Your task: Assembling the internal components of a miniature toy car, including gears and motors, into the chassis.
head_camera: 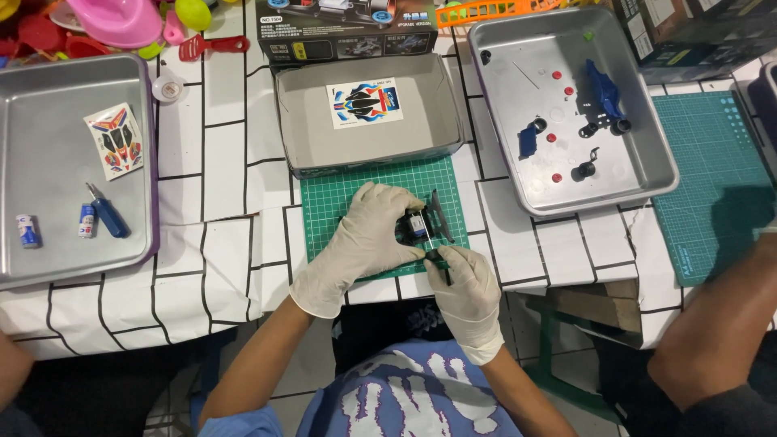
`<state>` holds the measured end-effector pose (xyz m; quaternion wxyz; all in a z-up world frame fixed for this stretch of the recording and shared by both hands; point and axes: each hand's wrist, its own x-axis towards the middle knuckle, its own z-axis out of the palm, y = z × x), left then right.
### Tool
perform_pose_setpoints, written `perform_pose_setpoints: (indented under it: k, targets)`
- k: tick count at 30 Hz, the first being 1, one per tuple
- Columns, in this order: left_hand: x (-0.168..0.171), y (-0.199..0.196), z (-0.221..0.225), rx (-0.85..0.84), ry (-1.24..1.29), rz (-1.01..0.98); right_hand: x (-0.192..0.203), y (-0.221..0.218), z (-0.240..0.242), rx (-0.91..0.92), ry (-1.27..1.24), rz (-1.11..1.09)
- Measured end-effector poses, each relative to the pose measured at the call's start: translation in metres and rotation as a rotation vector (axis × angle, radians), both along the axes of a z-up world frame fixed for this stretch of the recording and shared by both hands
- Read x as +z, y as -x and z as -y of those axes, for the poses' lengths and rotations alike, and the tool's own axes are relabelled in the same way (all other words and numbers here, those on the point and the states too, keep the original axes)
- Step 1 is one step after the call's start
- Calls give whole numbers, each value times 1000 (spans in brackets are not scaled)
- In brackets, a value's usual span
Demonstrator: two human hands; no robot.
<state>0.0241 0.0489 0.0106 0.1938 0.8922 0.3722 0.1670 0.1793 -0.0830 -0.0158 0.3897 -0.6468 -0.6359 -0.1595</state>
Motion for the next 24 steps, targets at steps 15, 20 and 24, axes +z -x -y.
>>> perform_pose_setpoints:
  k: [15, 20, 24]
  targets:
    - [-8, 1, 12, 24, 25, 133, 4, 6, -2, 18, 14, -116]
    - [-17, 1, 12, 27, 38, 148, 8, 10, -4, 6, 25, -200]
    - [-14, 1, 12, 14, 48, 167, 3, 10, -3, -37, 50, -237]
